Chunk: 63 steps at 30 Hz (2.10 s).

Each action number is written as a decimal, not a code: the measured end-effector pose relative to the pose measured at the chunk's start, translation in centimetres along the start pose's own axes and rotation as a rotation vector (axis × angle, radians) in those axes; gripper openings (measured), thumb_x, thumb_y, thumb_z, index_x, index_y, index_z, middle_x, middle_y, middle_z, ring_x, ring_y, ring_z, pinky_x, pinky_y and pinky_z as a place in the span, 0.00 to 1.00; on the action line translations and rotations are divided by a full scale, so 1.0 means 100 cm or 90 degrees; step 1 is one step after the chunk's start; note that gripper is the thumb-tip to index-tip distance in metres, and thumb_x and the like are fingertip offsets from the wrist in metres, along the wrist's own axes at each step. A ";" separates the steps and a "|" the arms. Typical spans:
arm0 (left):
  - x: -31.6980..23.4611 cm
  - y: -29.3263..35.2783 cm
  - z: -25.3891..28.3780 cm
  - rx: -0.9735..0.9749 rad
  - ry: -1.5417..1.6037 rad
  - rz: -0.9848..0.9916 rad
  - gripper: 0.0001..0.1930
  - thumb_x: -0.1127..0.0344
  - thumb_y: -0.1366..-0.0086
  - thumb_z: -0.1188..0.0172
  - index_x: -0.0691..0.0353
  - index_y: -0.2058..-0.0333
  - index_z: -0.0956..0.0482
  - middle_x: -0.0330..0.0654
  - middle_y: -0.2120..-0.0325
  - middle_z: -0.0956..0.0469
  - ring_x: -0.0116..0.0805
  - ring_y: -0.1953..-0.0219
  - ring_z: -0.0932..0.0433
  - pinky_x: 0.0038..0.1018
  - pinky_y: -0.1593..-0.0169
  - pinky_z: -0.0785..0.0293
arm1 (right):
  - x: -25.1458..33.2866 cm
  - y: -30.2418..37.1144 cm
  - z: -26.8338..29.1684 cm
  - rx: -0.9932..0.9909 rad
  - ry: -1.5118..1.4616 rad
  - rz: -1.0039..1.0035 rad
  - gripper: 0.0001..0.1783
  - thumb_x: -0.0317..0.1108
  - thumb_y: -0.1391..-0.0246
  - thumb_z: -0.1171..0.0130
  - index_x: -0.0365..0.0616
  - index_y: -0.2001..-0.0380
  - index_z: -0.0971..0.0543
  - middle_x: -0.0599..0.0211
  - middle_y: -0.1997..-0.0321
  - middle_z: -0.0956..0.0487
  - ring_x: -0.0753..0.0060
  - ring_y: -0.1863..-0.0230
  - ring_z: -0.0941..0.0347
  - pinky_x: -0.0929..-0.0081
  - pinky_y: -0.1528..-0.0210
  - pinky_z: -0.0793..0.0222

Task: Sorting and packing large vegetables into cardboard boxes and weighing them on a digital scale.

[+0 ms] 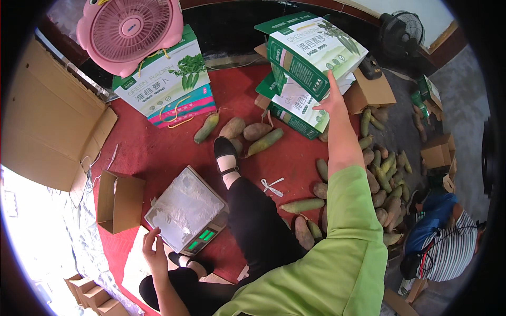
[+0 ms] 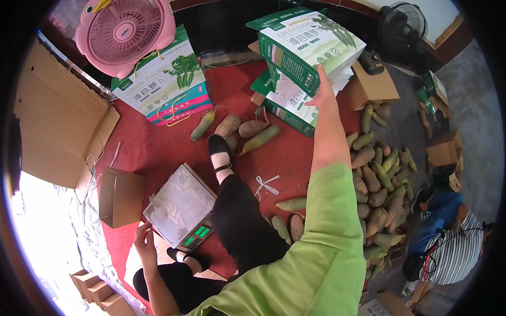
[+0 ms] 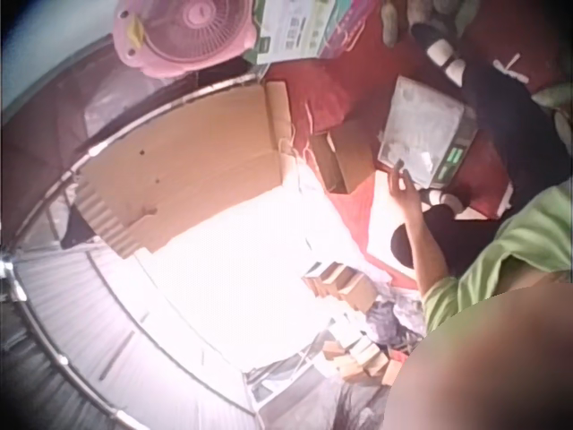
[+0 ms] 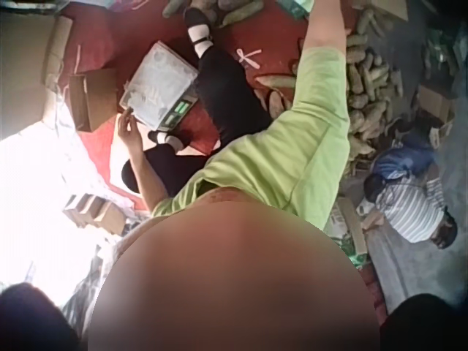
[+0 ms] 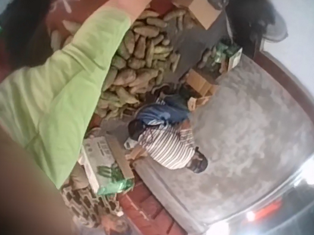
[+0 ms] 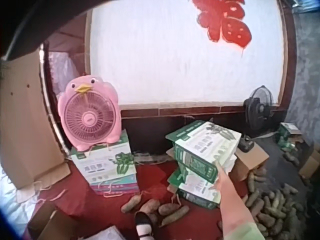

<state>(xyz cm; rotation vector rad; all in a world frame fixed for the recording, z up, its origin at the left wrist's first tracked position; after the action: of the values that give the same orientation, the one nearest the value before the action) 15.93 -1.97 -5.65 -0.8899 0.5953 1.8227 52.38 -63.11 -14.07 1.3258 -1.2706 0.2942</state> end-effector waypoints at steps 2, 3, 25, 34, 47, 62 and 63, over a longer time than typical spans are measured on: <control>-0.001 -0.001 -0.001 0.003 -0.021 -0.004 0.13 0.81 0.43 0.49 0.67 0.59 0.22 0.45 0.65 0.23 0.34 0.58 0.24 0.27 0.53 0.31 | -0.008 0.009 -0.014 0.084 -0.066 0.020 0.64 0.69 0.64 0.36 0.58 0.31 0.59 0.60 0.26 0.62 0.33 0.29 0.73 0.23 0.41 0.65; 0.000 -0.001 -0.001 0.002 -0.024 0.000 0.13 0.81 0.43 0.49 0.67 0.59 0.22 0.45 0.65 0.23 0.34 0.58 0.25 0.27 0.53 0.31 | -0.012 0.005 -0.014 0.087 -0.066 0.016 0.64 0.69 0.64 0.36 0.58 0.31 0.59 0.60 0.26 0.62 0.33 0.29 0.73 0.23 0.41 0.65; -0.031 0.016 0.025 -0.017 -0.060 -0.055 0.14 0.77 0.43 0.45 0.64 0.57 0.22 0.45 0.61 0.23 0.42 0.54 0.24 0.30 0.50 0.31 | -0.079 0.162 0.000 0.371 -0.326 0.150 0.29 0.50 0.51 0.41 0.53 0.47 0.31 0.68 0.50 0.26 0.64 0.54 0.30 0.71 0.65 0.35; -0.007 0.030 0.072 -0.083 0.379 0.024 0.17 0.63 0.31 0.49 0.64 0.48 0.28 0.40 0.59 0.24 0.30 0.55 0.25 0.26 0.54 0.26 | -0.086 0.261 -0.074 0.701 -0.296 0.002 0.41 0.51 0.60 0.35 0.49 0.42 0.33 0.62 0.42 0.31 0.52 0.43 0.37 0.62 0.57 0.34; 0.038 0.053 0.113 -0.207 1.290 0.073 0.33 0.40 0.30 0.65 0.61 0.40 0.38 0.43 0.45 0.32 0.40 0.41 0.36 0.45 0.40 0.42 | -0.155 0.391 -0.230 0.899 0.023 -0.217 0.44 0.51 0.58 0.36 0.47 0.38 0.37 0.61 0.39 0.31 0.56 0.41 0.33 0.55 0.41 0.38; 0.027 0.048 0.081 -0.329 2.633 0.143 0.34 0.38 0.31 0.64 0.58 0.39 0.40 0.41 0.43 0.35 0.42 0.40 0.38 0.49 0.41 0.43 | -0.223 0.458 -0.302 0.979 0.602 0.062 0.50 0.59 0.48 0.44 0.51 0.31 0.54 0.66 0.29 0.47 0.66 0.34 0.44 0.62 0.43 0.37; 0.026 0.050 0.083 -0.346 2.719 0.137 0.34 0.38 0.31 0.64 0.58 0.38 0.40 0.41 0.42 0.35 0.42 0.40 0.38 0.49 0.41 0.43 | -0.245 0.462 -0.299 0.983 0.633 0.036 0.50 0.60 0.48 0.45 0.52 0.30 0.56 0.68 0.29 0.48 0.67 0.34 0.43 0.63 0.45 0.36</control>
<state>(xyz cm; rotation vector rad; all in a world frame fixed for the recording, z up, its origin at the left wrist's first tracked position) 8.16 3.56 -2.57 1.0907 -0.4918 1.5928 22.68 -12.34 -0.95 1.8827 -0.0123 1.9511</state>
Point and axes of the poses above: each hand's wrist, its own y-axis away from the middle knuckle, its own z-axis out of the back of the hand, x = y × z, the point moved 8 cm from there along -y, towards the middle knuckle
